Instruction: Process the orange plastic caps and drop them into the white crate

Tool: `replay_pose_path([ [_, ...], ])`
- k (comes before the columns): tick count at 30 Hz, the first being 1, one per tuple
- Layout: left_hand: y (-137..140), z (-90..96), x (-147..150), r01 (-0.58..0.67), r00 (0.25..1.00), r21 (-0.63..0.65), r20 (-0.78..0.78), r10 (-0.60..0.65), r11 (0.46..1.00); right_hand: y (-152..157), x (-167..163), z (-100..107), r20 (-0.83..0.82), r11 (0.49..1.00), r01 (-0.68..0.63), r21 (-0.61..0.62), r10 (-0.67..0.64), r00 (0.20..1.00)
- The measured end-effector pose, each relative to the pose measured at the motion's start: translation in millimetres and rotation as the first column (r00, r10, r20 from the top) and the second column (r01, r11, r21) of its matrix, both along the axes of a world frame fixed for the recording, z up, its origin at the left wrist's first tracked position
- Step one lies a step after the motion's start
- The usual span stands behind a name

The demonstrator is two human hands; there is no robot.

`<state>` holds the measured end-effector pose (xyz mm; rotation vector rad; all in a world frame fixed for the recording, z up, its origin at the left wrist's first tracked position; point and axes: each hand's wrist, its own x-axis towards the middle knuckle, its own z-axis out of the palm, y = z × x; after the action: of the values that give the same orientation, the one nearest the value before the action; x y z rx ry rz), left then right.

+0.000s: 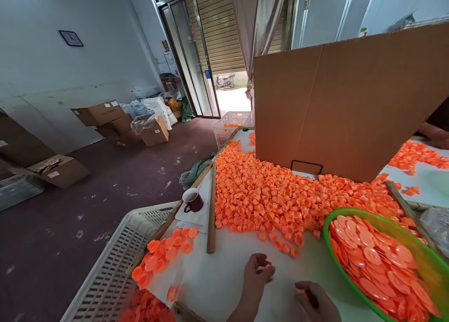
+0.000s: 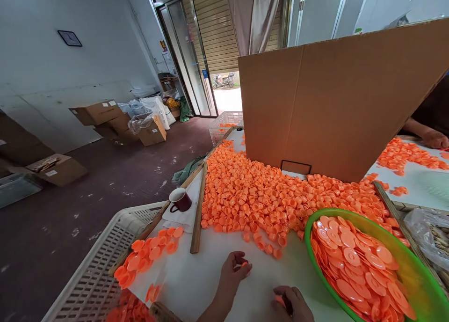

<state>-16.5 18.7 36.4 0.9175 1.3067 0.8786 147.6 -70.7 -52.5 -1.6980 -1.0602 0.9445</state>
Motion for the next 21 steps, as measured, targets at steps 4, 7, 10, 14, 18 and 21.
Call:
replay_pose_path([
  [4,-17,2.1,21,0.08,0.99,-0.062,0.119,-0.073,0.995,23,-18,18,-0.12,0.981,0.177,0.08,-0.167,0.979],
  [7,-24,-4.2,32,0.05,0.984,0.01,0.171,-0.051,0.999,36,-30,27,-0.04,0.973,0.14,0.183,-0.134,0.99],
  [10,-28,-11.5,33,0.023,0.964,0.055,0.263,-0.037,0.998,40,-39,28,0.056,0.964,0.079,0.255,-0.096,0.994],
  [14,-29,-18.2,26,0.023,0.928,-0.037,0.372,-0.007,0.999,33,-50,22,0.114,0.967,-0.023,0.252,-0.006,0.994],
  [18,-25,-19.9,23,-0.009,0.906,-0.095,0.421,0.048,0.995,27,-60,14,0.218,0.924,-0.101,0.37,0.019,0.976],
  [21,-21,-18.8,23,-0.031,0.861,-0.171,0.496,0.113,0.985,30,-61,9,0.296,0.873,-0.178,0.454,0.041,0.954],
])
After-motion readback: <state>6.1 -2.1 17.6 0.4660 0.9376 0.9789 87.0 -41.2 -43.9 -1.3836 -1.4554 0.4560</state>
